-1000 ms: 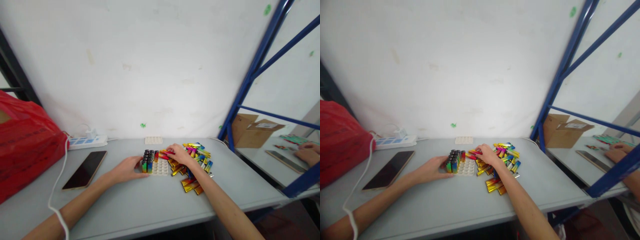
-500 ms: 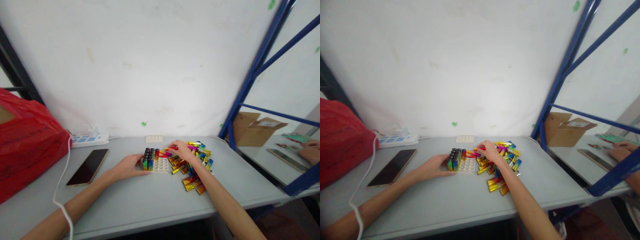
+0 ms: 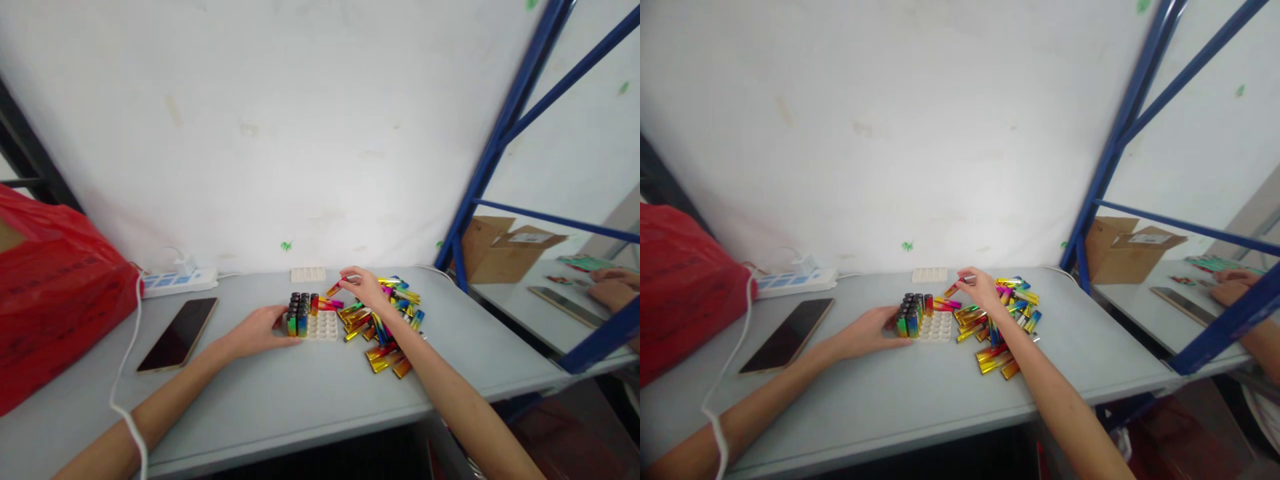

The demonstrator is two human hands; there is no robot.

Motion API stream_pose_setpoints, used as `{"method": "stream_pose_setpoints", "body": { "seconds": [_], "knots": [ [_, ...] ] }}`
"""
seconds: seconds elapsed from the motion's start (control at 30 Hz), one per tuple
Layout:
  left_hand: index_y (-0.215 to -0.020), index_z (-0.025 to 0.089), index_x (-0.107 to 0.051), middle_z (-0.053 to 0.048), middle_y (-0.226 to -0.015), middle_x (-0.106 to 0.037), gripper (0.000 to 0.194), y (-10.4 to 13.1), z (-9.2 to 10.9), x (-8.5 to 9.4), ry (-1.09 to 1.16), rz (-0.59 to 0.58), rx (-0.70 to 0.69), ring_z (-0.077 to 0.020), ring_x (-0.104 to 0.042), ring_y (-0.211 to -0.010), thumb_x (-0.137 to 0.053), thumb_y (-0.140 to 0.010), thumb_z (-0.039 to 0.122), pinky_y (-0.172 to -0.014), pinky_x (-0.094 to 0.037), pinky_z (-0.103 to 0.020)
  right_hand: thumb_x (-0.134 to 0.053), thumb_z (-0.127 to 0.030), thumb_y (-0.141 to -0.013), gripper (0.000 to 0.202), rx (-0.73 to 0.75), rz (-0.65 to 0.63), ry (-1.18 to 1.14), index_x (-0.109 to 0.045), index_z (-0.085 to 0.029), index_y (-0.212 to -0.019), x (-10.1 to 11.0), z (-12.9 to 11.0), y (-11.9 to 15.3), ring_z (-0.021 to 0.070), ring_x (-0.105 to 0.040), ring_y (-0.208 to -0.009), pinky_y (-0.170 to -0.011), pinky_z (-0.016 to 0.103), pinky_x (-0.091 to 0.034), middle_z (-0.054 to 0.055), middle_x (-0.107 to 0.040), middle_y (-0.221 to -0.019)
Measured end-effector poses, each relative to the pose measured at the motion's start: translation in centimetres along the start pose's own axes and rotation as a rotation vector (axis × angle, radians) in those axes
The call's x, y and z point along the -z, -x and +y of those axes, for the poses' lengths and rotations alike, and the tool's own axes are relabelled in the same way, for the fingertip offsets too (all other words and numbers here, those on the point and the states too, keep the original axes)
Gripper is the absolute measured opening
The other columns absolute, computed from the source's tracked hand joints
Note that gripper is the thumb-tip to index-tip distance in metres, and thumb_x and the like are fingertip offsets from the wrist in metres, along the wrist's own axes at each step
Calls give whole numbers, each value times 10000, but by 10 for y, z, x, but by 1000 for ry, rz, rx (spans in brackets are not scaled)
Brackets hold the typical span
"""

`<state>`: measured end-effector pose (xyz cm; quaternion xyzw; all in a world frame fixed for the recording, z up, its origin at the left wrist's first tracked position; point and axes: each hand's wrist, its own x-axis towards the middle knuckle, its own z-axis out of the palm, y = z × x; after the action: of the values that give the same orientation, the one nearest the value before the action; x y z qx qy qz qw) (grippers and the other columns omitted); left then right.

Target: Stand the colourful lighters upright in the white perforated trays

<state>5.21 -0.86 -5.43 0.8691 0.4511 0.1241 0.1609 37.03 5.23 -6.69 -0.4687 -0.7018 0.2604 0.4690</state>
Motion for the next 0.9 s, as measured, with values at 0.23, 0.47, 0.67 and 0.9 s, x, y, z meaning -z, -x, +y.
{"method": "stream_pose_setpoints", "body": {
  "seconds": [0.23, 0.47, 0.67, 0.9],
  "knots": [
    [-1000, 198, -666, -48, -930, -729, 591, 1, 2, 0, -10, 6, -3, -244, -651, -814, -678, -801, 755, -706, -444, -304, -681, -142, -879, 352, 245, 74, 251, -689, -201, -1226, 1, -5, 0, 204, -726, -974, -942, 410, -594, 113, -711, -1192],
    [-1013, 191, -679, -49, -920, -732, 611, 1, 4, 1, 9, 17, -4, -247, -656, -798, -687, -788, 759, -697, -435, -303, -730, -143, -855, 335, 201, -97, 262, -711, -171, -1189, -11, 4, -1, 203, -724, -969, -840, 363, -610, 120, -743, -1148],
    [-962, 207, -673, -41, -883, -723, 546, 1, 0, -1, 26, 39, -14, -240, -643, -765, -721, -781, 720, -675, -432, -315, -660, -375, -975, 206, 205, -29, 216, -734, -184, -999, -9, -7, -1, 209, -739, -934, -906, 375, -590, 122, -779, -1130],
    [-1004, 200, -675, -45, -919, -721, 566, 1, -2, -1, 5, 16, -17, -245, -647, -810, -702, -801, 727, -717, -454, -319, -528, -654, -984, 414, 27, -6, -263, -530, -247, -1063, -11, -22, 1, 177, -713, -717, -740, 336, -588, -4, -720, -790]
  ]
}}
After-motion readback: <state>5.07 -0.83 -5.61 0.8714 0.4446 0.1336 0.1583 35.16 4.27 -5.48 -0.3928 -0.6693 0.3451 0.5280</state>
